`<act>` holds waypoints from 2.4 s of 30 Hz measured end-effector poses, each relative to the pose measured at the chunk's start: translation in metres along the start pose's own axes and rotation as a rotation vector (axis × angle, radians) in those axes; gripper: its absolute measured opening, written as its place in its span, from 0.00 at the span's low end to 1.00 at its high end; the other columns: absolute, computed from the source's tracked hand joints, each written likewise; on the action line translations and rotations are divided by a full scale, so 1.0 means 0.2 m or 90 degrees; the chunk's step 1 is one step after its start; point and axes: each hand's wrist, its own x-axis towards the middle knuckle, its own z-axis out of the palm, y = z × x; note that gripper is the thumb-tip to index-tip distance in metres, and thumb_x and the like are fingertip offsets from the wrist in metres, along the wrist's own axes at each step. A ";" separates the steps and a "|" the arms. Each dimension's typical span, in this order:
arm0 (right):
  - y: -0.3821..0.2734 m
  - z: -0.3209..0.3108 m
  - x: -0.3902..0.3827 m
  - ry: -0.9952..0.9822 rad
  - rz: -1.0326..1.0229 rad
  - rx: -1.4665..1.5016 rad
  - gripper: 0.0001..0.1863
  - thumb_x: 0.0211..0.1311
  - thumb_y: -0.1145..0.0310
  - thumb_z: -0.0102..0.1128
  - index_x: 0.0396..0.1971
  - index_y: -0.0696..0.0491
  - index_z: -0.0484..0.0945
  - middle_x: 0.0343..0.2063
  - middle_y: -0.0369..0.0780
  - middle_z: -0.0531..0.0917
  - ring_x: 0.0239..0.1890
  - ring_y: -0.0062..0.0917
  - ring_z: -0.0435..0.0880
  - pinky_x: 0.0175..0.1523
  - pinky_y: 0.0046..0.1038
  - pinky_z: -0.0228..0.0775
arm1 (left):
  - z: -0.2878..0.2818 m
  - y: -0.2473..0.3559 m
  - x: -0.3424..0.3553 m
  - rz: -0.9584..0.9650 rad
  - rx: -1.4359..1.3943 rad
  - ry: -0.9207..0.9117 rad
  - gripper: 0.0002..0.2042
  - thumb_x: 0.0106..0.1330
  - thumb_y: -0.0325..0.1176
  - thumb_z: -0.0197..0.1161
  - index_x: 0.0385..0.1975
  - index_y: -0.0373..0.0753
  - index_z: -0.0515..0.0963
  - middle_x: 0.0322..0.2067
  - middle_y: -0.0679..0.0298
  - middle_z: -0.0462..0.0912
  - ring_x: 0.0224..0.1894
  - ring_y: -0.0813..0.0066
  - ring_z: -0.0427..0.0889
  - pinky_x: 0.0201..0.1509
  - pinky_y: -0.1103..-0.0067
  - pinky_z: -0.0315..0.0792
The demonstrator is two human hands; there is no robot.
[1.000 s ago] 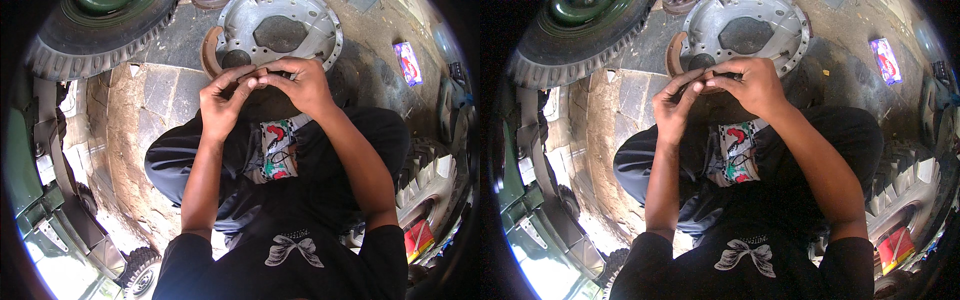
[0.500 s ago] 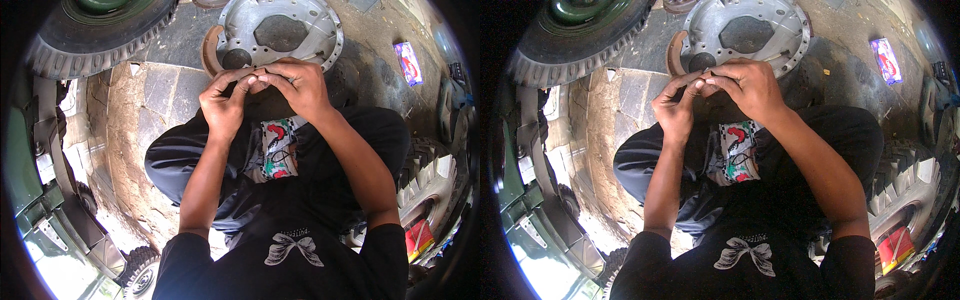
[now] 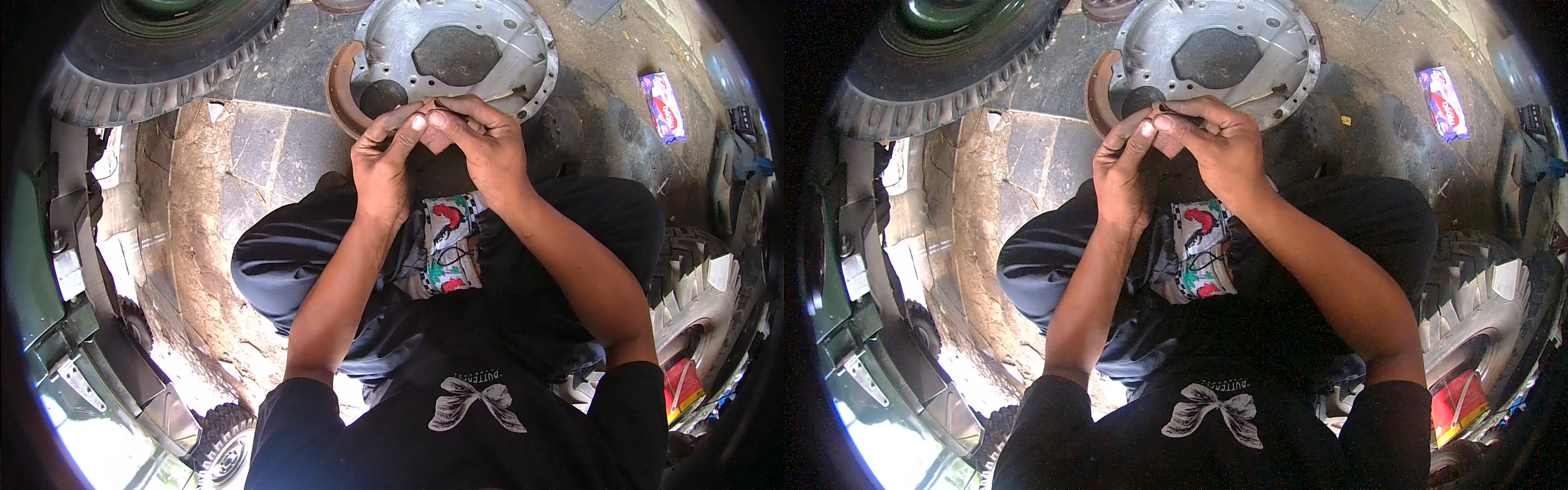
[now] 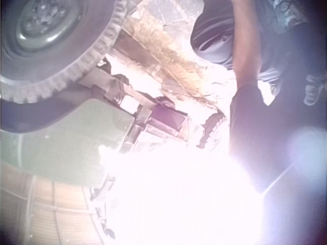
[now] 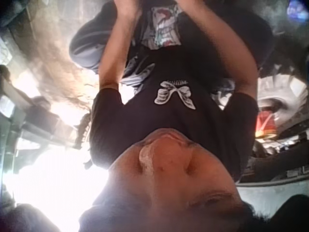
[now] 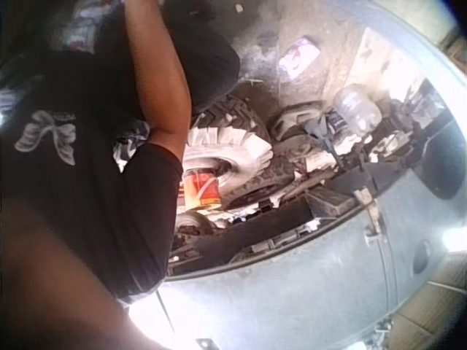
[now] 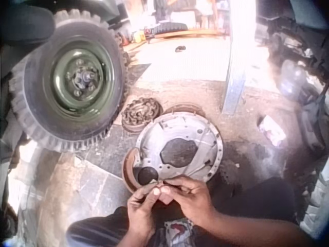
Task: The person sits on the floor and works on a brake drum assembly, repeatedly inserting and adjusting small metal pins or clips into the brake shoe mechanism. The hands manipulate the components by hand without visible tools.
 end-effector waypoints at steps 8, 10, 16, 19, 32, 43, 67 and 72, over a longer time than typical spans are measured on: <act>-0.02 -0.02 0.04 -0.030 0.036 -0.047 0.10 0.72 0.71 0.71 0.47 0.61 0.88 0.41 0.38 0.91 0.42 0.17 0.88 0.50 0.21 0.80 | -0.02 0.02 -0.01 -0.063 -0.078 -0.015 0.11 0.74 0.31 0.69 0.52 0.34 0.86 0.48 0.59 0.89 0.51 0.68 0.87 0.61 0.70 0.80; -0.04 -0.02 0.04 -0.028 0.030 -0.084 0.10 0.71 0.71 0.71 0.46 0.61 0.88 0.40 0.39 0.92 0.41 0.17 0.88 0.49 0.21 0.81 | -0.04 0.03 0.01 -0.002 0.035 -0.026 0.10 0.73 0.27 0.70 0.50 0.32 0.87 0.47 0.60 0.90 0.49 0.74 0.86 0.59 0.74 0.79; -0.13 -0.02 0.05 -0.043 -0.025 -0.304 0.10 0.67 0.67 0.75 0.42 0.58 0.91 0.37 0.39 0.93 0.39 0.16 0.89 0.45 0.23 0.80 | -0.06 0.10 0.03 0.114 0.282 -0.050 0.09 0.71 0.24 0.71 0.48 0.30 0.88 0.44 0.62 0.90 0.47 0.77 0.85 0.57 0.78 0.78; -0.09 -0.04 0.06 -0.058 -0.014 -0.251 0.10 0.66 0.66 0.76 0.41 0.57 0.91 0.36 0.39 0.93 0.38 0.16 0.89 0.44 0.23 0.80 | -0.05 0.11 0.02 0.070 0.222 -0.036 0.09 0.70 0.23 0.71 0.48 0.30 0.88 0.44 0.61 0.91 0.47 0.77 0.86 0.56 0.78 0.79; -0.10 -0.06 0.07 -0.115 -0.004 -0.240 0.14 0.65 0.64 0.77 0.43 0.59 0.90 0.34 0.38 0.92 0.35 0.14 0.87 0.42 0.20 0.81 | -0.07 0.09 0.00 0.067 0.171 -0.022 0.09 0.72 0.26 0.71 0.48 0.30 0.88 0.44 0.62 0.91 0.47 0.78 0.85 0.56 0.79 0.79; -0.14 -0.08 0.10 -0.199 -0.075 -0.260 0.13 0.65 0.68 0.75 0.44 0.59 0.89 0.40 0.43 0.92 0.43 0.26 0.91 0.50 0.28 0.81 | -0.06 0.11 -0.01 0.129 0.274 -0.028 0.08 0.73 0.25 0.70 0.46 0.30 0.89 0.43 0.60 0.91 0.47 0.77 0.85 0.56 0.78 0.78; -0.11 -0.02 0.02 -0.081 0.018 -0.084 0.11 0.68 0.73 0.74 0.44 0.63 0.85 0.42 0.43 0.89 0.43 0.22 0.90 0.54 0.26 0.86 | -0.06 0.10 0.00 0.315 0.436 -0.086 0.08 0.71 0.25 0.70 0.46 0.30 0.89 0.41 0.56 0.90 0.44 0.70 0.87 0.51 0.76 0.79; -0.03 -0.03 0.01 -0.110 0.032 -0.031 0.14 0.74 0.73 0.67 0.53 0.61 0.76 0.47 0.42 0.86 0.50 0.22 0.87 0.58 0.28 0.86 | -0.04 0.09 0.00 0.333 0.399 -0.096 0.08 0.72 0.26 0.69 0.46 0.31 0.89 0.42 0.56 0.90 0.47 0.68 0.86 0.56 0.74 0.77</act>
